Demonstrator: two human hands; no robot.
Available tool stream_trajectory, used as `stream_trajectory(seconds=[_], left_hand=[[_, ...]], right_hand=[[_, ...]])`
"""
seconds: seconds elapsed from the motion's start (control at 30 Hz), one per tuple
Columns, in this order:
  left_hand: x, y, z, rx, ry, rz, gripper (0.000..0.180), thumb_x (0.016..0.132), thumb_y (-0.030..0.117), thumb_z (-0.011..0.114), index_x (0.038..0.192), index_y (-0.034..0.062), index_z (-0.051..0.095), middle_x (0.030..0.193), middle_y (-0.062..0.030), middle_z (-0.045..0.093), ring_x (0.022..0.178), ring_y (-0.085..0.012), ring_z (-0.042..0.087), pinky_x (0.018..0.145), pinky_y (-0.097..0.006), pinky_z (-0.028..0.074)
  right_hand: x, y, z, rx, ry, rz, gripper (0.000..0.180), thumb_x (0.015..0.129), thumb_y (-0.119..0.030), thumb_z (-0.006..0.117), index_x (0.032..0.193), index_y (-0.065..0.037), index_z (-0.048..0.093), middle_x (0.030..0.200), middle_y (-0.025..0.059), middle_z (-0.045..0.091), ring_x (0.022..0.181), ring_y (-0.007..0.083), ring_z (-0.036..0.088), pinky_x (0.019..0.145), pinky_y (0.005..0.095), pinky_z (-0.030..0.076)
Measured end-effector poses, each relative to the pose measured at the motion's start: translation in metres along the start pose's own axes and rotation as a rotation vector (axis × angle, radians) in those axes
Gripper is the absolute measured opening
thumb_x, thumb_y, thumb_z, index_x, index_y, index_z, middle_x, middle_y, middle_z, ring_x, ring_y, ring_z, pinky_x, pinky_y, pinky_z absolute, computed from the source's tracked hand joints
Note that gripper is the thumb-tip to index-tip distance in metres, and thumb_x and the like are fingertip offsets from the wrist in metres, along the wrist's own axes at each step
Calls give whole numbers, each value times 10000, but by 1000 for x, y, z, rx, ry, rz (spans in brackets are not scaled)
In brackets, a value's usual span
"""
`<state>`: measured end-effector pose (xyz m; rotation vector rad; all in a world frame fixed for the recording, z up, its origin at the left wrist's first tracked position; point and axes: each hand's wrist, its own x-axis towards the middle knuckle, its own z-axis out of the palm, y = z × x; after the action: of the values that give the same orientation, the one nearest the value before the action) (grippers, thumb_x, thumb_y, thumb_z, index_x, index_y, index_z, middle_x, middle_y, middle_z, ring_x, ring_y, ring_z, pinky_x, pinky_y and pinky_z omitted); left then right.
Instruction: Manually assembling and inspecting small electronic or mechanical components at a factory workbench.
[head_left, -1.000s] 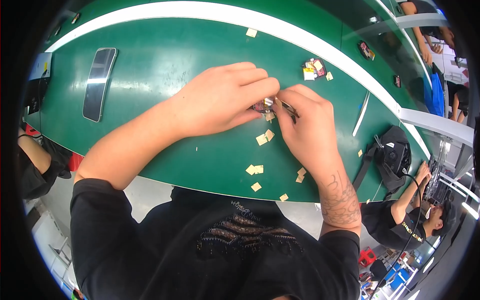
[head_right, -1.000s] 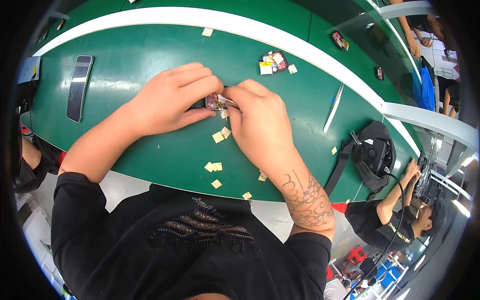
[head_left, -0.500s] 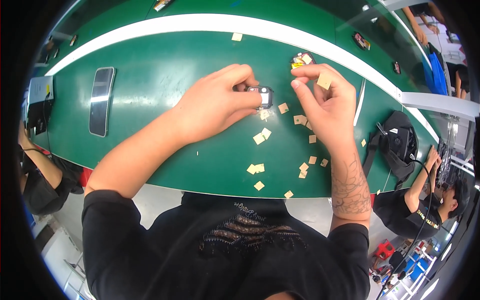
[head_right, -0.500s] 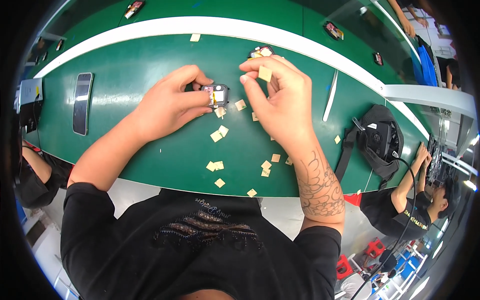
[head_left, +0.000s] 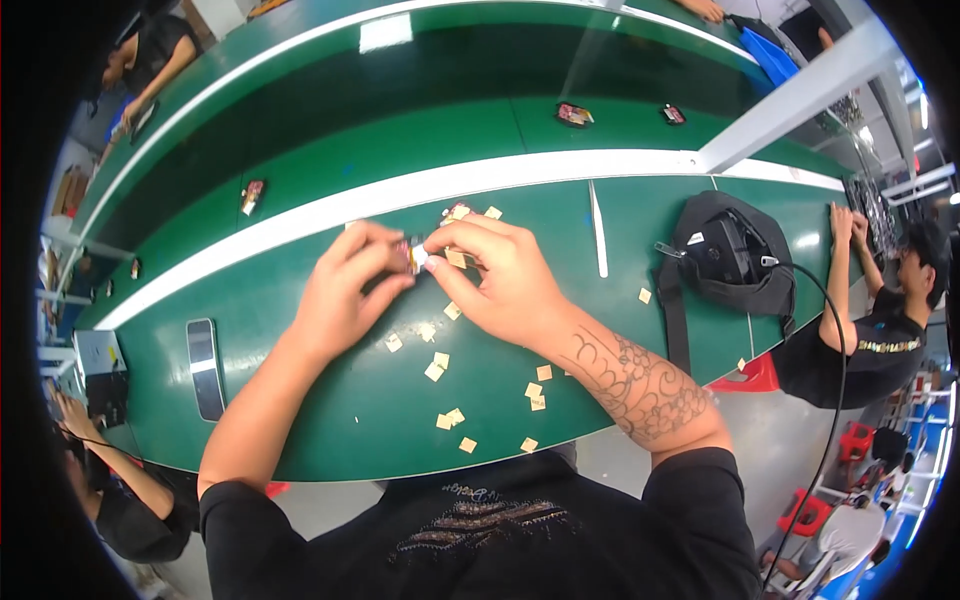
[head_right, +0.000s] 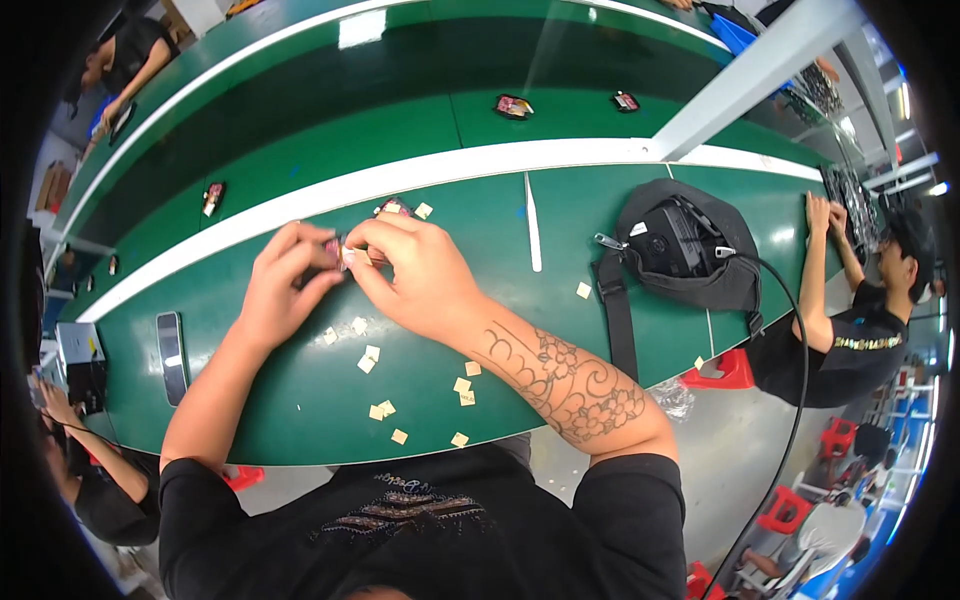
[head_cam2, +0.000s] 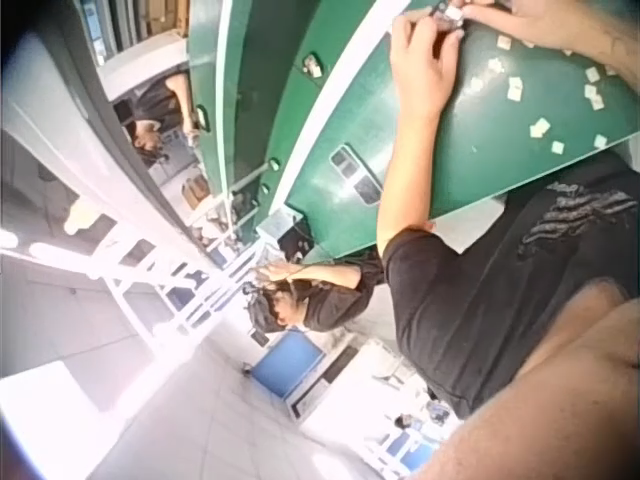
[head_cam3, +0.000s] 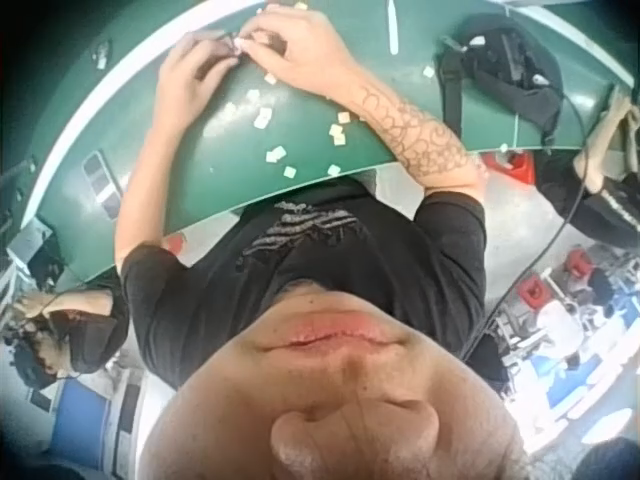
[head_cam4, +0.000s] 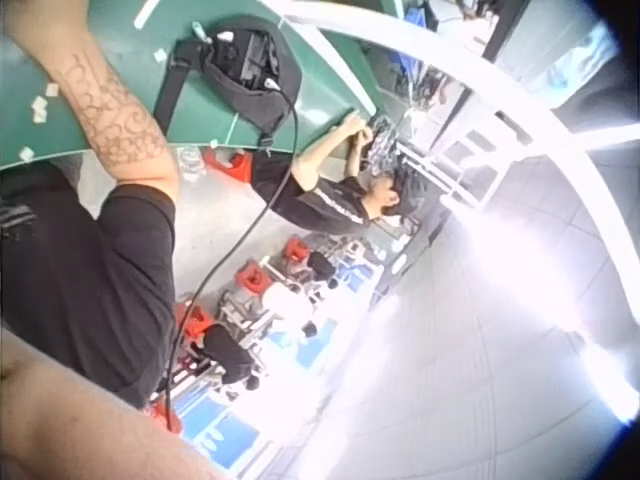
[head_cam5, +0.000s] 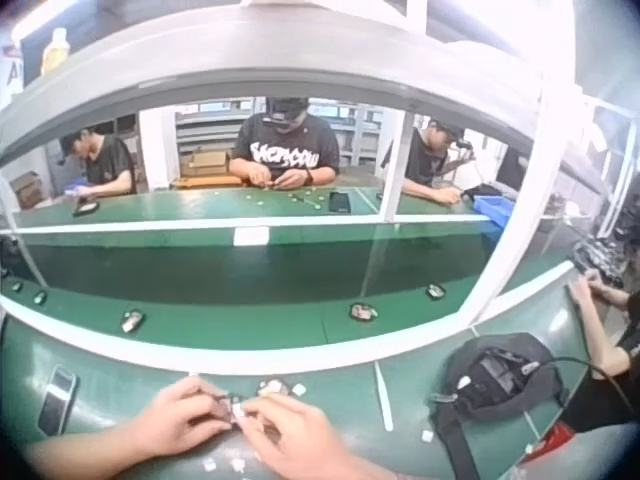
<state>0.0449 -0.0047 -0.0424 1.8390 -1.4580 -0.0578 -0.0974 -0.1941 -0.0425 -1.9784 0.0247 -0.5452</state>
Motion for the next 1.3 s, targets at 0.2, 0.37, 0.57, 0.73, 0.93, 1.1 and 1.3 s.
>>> stream_trajectory(seconds=[0.2,0.37,0.57,0.73,0.93,1.1,1.3], left_hand=[[132,-56,46,89,-1,-61,245,915,85,787,1133,71,677,1026,-100,666,891,-278,695,772,-404,557],[213,-77,92,275,-80,30,467,898,213,813,1317,119,630,1186,-151,677,1129,-363,669,946,-480,550],[273,-46,145,250,-236,184,755,926,175,811,1581,120,439,1371,-203,644,1285,-412,613,1097,-483,505],[299,-29,152,188,-424,233,704,949,98,784,1572,105,456,1249,-181,698,1156,-367,677,1027,-460,544],[237,-11,95,91,-381,220,720,887,86,811,1542,106,512,1241,-178,684,1097,-342,693,973,-439,575],[136,-15,18,77,-260,67,821,816,55,848,1565,128,520,1197,-105,677,1052,-275,669,858,-390,539],[9,14,-12,87,-198,-147,843,802,7,831,1572,115,506,1189,-130,675,1101,-298,682,948,-402,555]], right_hand=[[-4,4,-10,-218,97,-42,211,974,-193,757,1074,-55,634,915,115,660,690,288,626,656,409,530],[2,22,-5,-303,97,-101,157,1006,-188,700,1067,-73,612,965,133,658,788,386,680,701,484,556],[10,28,-6,-307,143,-322,99,987,-128,714,1008,-68,638,877,90,630,702,341,677,603,446,557],[7,24,-10,-327,115,-295,142,972,-161,742,992,-66,638,829,92,634,711,332,682,630,442,564],[6,25,-10,-75,128,-254,67,944,-79,677,991,-46,643,835,133,638,719,341,677,690,432,570],[8,17,-23,-12,145,-264,130,984,34,541,1030,-13,653,994,151,583,843,307,619,780,377,535],[7,20,-17,-161,45,-178,254,1002,3,621,1222,-95,702,1034,103,523,837,309,657,730,430,562]])
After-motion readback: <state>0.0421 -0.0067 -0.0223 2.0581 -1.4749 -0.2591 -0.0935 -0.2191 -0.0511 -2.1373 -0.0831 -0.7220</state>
